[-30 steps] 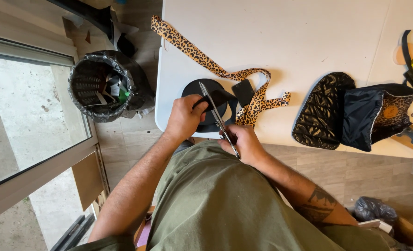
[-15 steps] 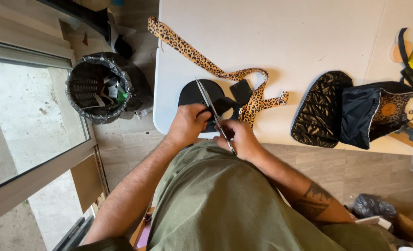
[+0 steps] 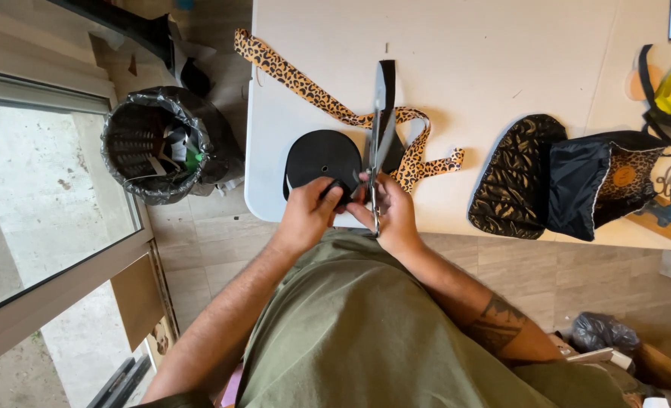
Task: Cutting fabric straps to length and sealing the edges with a lighter to prevent fraying.
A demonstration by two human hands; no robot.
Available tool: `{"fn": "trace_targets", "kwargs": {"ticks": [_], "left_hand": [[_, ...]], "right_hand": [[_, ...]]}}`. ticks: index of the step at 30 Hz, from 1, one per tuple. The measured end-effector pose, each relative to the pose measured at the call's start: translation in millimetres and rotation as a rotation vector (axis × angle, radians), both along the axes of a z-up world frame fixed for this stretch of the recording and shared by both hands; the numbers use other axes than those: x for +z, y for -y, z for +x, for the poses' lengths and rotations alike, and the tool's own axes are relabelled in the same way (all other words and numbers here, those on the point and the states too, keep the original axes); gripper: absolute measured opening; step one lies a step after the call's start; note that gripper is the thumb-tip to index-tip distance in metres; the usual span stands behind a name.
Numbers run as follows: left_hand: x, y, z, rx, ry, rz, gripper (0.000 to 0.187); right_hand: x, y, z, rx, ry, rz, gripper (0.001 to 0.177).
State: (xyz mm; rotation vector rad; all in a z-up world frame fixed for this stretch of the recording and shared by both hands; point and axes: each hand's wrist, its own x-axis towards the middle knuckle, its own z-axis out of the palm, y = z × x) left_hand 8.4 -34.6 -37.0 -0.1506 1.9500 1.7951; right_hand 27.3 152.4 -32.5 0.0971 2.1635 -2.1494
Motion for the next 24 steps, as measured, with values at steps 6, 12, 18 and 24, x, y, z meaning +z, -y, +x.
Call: {"fn": "trace_targets", "kwargs": {"ticks": [6,12,18,24], "left_hand": [[47,-19,-5,-0.054,-0.104,-0.025,0.042],[-1,-35,-20,-0.33,0.029,-0.245,0.058],[-136,-109,-142,-0.236,-0.159,-0.594,0.051],[-260,-169,-192,0.047,0.135,-0.695,0.063]], "right_hand": [[8,-7,-3,-0.083,-0.076,0.191,0.047],[20,-61,2,-0.232,-0.011,0.277,0.05],[27,-111,20,-0.236,0.093,0.33,0.049],[36,-126,35,-0.238,0.169,0.166,0.055]]}}
